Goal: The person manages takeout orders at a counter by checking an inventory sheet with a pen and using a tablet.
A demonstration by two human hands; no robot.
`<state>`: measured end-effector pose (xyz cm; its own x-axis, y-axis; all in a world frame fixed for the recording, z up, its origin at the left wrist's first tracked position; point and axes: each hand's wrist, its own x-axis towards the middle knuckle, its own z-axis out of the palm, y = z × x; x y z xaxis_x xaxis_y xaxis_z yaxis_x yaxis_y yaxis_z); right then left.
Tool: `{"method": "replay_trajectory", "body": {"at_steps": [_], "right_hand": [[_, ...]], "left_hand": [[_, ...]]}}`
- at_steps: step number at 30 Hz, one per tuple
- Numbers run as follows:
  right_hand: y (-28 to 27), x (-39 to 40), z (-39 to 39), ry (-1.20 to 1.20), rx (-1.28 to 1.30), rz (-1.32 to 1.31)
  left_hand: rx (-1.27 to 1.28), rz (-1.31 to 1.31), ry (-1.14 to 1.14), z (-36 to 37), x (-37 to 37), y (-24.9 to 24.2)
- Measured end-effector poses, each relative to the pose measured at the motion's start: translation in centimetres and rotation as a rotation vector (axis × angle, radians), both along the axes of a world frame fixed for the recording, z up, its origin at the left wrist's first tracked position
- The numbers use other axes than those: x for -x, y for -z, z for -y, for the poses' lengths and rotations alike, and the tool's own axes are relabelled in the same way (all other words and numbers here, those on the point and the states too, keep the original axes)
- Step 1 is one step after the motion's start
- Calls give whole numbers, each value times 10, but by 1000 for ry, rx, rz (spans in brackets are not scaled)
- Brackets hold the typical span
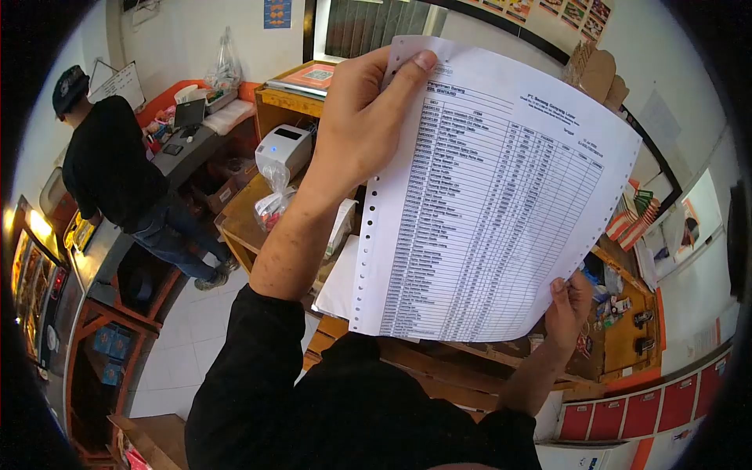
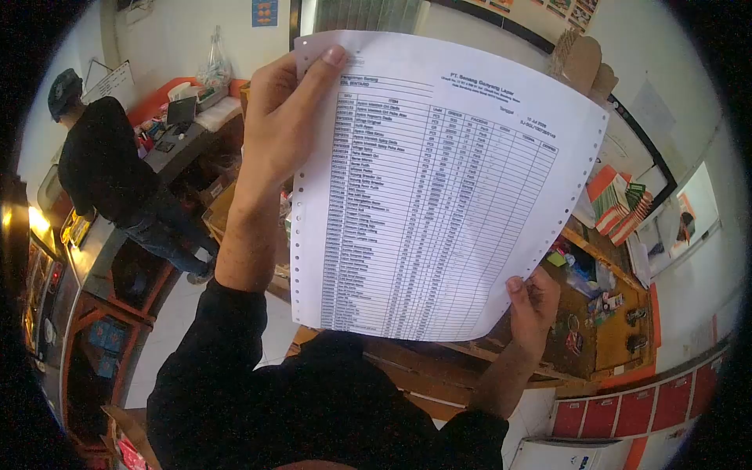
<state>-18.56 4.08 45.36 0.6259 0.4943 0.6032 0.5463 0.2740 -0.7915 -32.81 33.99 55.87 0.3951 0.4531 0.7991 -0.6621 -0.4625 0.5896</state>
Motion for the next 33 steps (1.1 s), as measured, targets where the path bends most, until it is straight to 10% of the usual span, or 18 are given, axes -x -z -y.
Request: {"method": "replay_trajectory", "body": {"at_steps": [33], "right_hand": [[5, -14, -1, -118, -17, -30]], "left_hand": [[16, -41, 0, -13, -19, 9]]}}
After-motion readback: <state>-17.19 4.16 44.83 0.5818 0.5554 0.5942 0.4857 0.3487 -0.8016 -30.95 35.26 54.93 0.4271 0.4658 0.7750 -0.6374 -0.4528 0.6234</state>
